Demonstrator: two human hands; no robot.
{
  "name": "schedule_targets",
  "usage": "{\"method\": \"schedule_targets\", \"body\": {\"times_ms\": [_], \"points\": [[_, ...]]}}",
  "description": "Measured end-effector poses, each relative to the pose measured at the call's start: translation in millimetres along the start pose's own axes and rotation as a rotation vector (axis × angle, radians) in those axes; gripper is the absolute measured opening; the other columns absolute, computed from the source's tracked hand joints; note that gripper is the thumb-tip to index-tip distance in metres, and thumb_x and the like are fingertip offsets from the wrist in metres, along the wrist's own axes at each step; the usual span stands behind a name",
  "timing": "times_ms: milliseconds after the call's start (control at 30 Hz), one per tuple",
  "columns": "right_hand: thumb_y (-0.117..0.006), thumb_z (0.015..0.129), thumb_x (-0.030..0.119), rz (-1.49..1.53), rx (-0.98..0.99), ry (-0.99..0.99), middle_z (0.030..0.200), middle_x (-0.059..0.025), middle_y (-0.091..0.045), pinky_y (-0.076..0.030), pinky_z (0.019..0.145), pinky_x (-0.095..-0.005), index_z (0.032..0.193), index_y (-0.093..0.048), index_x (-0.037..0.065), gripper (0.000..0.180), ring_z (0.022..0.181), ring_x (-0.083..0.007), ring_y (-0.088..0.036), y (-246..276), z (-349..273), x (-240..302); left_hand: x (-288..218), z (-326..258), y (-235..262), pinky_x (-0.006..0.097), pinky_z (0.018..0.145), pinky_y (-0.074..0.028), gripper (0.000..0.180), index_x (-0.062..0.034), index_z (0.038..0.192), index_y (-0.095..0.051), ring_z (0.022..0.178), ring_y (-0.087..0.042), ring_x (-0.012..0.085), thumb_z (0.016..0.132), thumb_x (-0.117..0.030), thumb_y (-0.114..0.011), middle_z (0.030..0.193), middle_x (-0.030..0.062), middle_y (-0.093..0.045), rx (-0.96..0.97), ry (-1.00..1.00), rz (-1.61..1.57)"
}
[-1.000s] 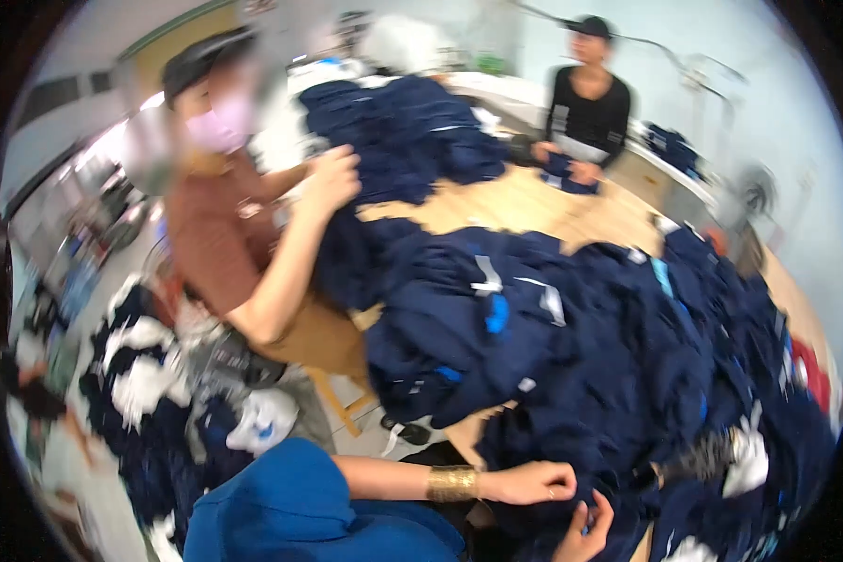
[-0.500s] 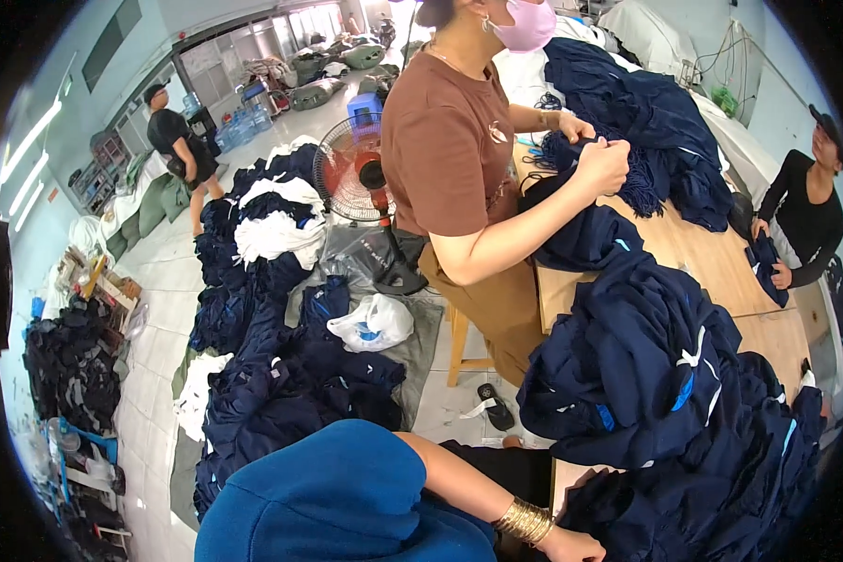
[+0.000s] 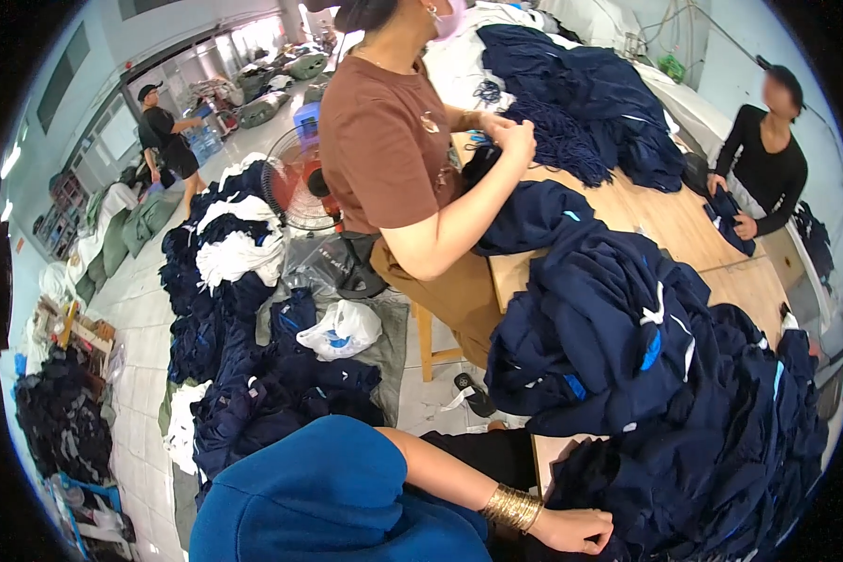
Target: Trim loose threads from blue athletic shorts at a garment production table.
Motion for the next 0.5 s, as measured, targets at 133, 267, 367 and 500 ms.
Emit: {"method": "schedule_targets", "body": {"times_ms": [133, 267, 367, 500], "points": [[-0.06, 0.084, 0.003, 0.053, -0.055, -0.099, 0.076, -0.0015, -0.059, -0.04, 0.056, -0.0189, 0.1, -0.062, 0.001, 0.016, 0.064, -0.0082, -0.049, 3.6, -7.8, 0.8, 0.7, 2.1, -2.9, 0.031, 0.072, -0.042, 0.012, -0.0015, 0.079, -0.055, 0.082, -0.052, 0.0226, 0.078, -0.013, -0.061, 0.086, 0.0115, -0.052, 0.059, 0.044, 0.136], [-0.061, 0.084, 0.006, -0.056, -0.067, -0.15, 0.077, -0.0067, -0.061, -0.043, 0.061, -0.0249, 0.099, -0.062, 0.001, 0.016, 0.066, -0.0138, -0.053, 16.2, -22.5, 1.8, 19.7, 3.3, -15.4, 0.029, 0.059, -0.045, 0.015, 0.0024, 0.076, -0.063, 0.066, -0.059, 0.0149, 0.072, -0.012, -0.065, 0.071, 0.0096, -0.064, 0.112, 0.162, -0.118], [-0.061, 0.084, 0.009, -0.08, -0.096, -0.23, 0.087, -0.0131, -0.061, -0.045, 0.068, -0.0307, 0.103, -0.06, 0.0, 0.02, 0.074, -0.0197, -0.055, 30.4, -30.8, 11.2, 16.3, -0.5, -23.0, 0.027, 0.071, -0.043, 0.016, -0.0005, 0.086, -0.058, 0.079, -0.055, 0.0151, 0.081, -0.016, -0.062, 0.084, 0.0073, -0.06, 0.284, 0.246, -0.039], [-0.061, 0.085, 0.014, -0.122, -0.002, -0.602, 0.11, -0.0204, -0.055, -0.044, 0.082, -0.0329, 0.114, -0.054, -0.003, 0.034, 0.095, -0.0268, -0.055, 45.9, -33.6, -12.8, -7.1, 11.2, -36.8, 0.023, 0.07, -0.041, 0.013, -0.0022, 0.087, -0.058, 0.077, -0.048, 0.0064, 0.085, -0.015, -0.059, 0.081, -0.0007, -0.056, 0.346, 0.219, -0.408]]}}
Point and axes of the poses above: each hand's wrist, its own z-axis towards the middle knuckle, its own y-axis out of the back of the hand, x = y × z, the point moved 5 cm from there along z, towards the middle knuckle
